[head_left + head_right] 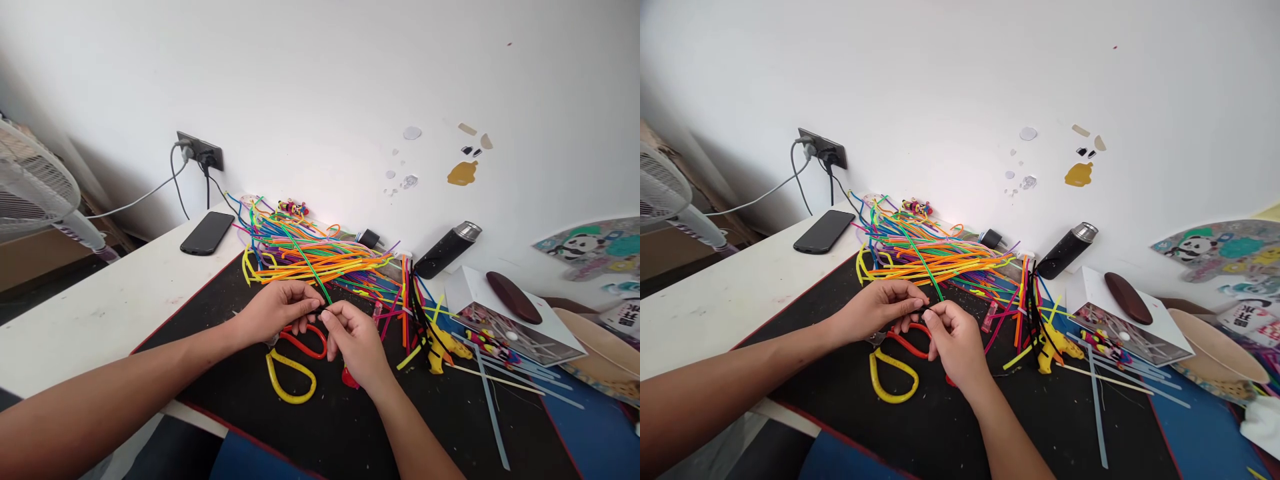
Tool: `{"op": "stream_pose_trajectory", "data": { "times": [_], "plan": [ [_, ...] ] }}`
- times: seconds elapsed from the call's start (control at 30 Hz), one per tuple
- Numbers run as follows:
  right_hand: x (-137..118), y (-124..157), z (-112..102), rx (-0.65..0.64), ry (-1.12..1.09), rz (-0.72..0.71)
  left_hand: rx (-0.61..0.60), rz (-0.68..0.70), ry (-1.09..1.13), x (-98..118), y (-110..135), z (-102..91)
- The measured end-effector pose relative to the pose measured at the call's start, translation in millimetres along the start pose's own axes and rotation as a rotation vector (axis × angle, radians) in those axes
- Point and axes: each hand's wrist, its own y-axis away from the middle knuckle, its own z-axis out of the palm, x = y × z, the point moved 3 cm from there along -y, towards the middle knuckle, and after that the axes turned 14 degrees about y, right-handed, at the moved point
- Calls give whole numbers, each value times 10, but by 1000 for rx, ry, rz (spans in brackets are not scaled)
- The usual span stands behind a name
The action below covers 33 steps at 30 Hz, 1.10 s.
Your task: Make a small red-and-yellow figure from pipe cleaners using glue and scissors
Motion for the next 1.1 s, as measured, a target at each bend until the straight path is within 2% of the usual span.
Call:
{"op": "stream_pose_trajectory", "data": {
  "times": [0.23,0.4,0.63,0.83,1.1],
  "plan": [
    [9,-11,-52,61,-54,-11,-55,36,93,-39,27,27],
    [27,-19,-52,53,-81,-9,-26,48,72,-61,32,40],
    [7,-8,-49,35,-37,-23,-19,42,186,7,-7,-25],
    [-3,10,-42,27,23,-19,-11,42,128,-8,-24,-35],
    [40,-32,-46,18,-80,26,0,82,73,23,-2,-32]
  ]
}}
